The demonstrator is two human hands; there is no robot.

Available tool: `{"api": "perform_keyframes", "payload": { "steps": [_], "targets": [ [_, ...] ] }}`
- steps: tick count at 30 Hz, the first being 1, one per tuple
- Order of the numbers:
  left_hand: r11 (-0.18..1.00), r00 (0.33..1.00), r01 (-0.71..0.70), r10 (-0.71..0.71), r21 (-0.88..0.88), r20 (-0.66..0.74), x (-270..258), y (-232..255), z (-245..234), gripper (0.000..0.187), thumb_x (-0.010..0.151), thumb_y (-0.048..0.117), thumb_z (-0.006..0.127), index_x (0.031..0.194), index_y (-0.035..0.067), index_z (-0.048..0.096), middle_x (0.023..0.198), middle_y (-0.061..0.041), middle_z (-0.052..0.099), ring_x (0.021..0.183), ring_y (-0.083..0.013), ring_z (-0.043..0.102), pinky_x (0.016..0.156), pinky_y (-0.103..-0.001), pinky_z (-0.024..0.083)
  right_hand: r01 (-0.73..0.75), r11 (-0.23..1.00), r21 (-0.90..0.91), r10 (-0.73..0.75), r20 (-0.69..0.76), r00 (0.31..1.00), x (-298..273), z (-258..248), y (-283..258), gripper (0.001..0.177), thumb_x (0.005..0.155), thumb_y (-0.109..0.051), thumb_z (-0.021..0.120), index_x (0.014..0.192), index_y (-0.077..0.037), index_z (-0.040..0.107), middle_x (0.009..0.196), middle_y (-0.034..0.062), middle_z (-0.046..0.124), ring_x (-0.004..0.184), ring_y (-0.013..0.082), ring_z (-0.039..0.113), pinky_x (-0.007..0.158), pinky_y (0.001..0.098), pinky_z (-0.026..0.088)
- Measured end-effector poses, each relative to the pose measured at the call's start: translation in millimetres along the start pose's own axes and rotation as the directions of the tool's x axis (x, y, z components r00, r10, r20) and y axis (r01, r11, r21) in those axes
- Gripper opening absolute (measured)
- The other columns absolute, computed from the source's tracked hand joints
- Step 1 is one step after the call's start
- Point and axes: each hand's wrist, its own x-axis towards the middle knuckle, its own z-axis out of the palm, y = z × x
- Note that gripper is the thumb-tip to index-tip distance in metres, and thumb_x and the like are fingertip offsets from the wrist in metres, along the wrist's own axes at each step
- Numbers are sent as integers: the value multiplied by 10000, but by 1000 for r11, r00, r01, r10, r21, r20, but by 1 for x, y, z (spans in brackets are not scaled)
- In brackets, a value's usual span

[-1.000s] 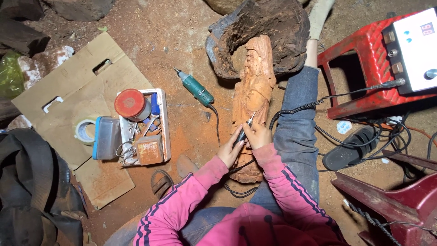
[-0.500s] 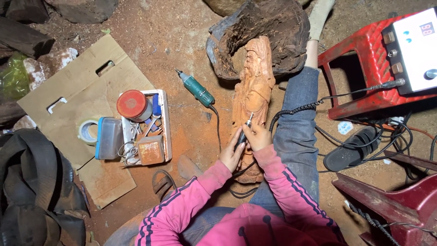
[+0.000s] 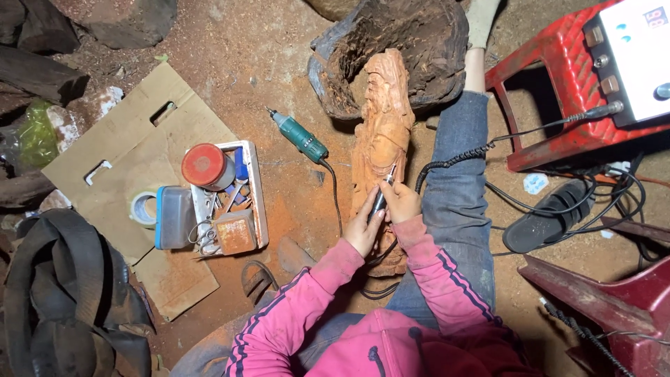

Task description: Detailed carving of a wooden statue using a handheld rotary tool in a workshop.

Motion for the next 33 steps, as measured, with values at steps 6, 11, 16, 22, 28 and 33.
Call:
{"api": "perform_keyframes", "payload": {
  "steps": [6,11,16,22,28,33],
  "targets": [
    [998,998,-6,10,63,-57,-24,42,-6,585,1041,368,473,1592,403,281,1179,-328,677,902,-473,719,763,-501,619,44,998,-44,-44,13,999,-18,-7,-35,449,957,-355,658,591,-98,623,327,80,499,341,157,565,425,235,441],
    [999,991,38,-41,-25,-127,-23,19,13,569,1059,327,442,1601,368,271,990,-265,731,654,-317,742,617,-396,650,108,986,-127,-108,8,994,-9,-1,-15,473,899,-405,713,527,-143,585,290,48,459,328,158,545,394,227,396],
    [1000,995,7,-6,13,-98,-22,58,2,584,1056,342,448,1608,349,256,1312,-330,609,1071,-505,663,864,-561,583,96,993,-63,-98,-28,995,0,-4,-11,432,919,-302,695,558,-95,581,357,100,523,340,149,554,378,219,401],
    [999,991,54,-53,3,-126,-22,46,10,566,1048,369,464,1584,412,288,1239,-326,649,1033,-505,681,835,-536,593,107,993,-49,-109,-34,993,-9,-7,-32,390,907,-264,696,577,-76,608,376,104,527,353,160,544,379,245,392],
    [949,980,29,-89,-315,-179,-26,4,37,560,1075,234,432,1605,337,284,761,-185,625,438,-253,644,349,-285,553,156,967,-203,-165,-28,986,-13,-4,-26,421,888,-324,734,555,-110,593,386,32,481,399,180,474,415,298,372],
    [883,968,24,-138,-469,-210,-24,-2,47,572,1093,239,389,1628,281,192,750,-118,568,439,-198,618,328,-264,554,223,892,-393,-244,-2,970,-17,1,-31,423,836,-470,754,584,-158,618,417,14,523,488,227,587,482,320,456]
  ]
}}
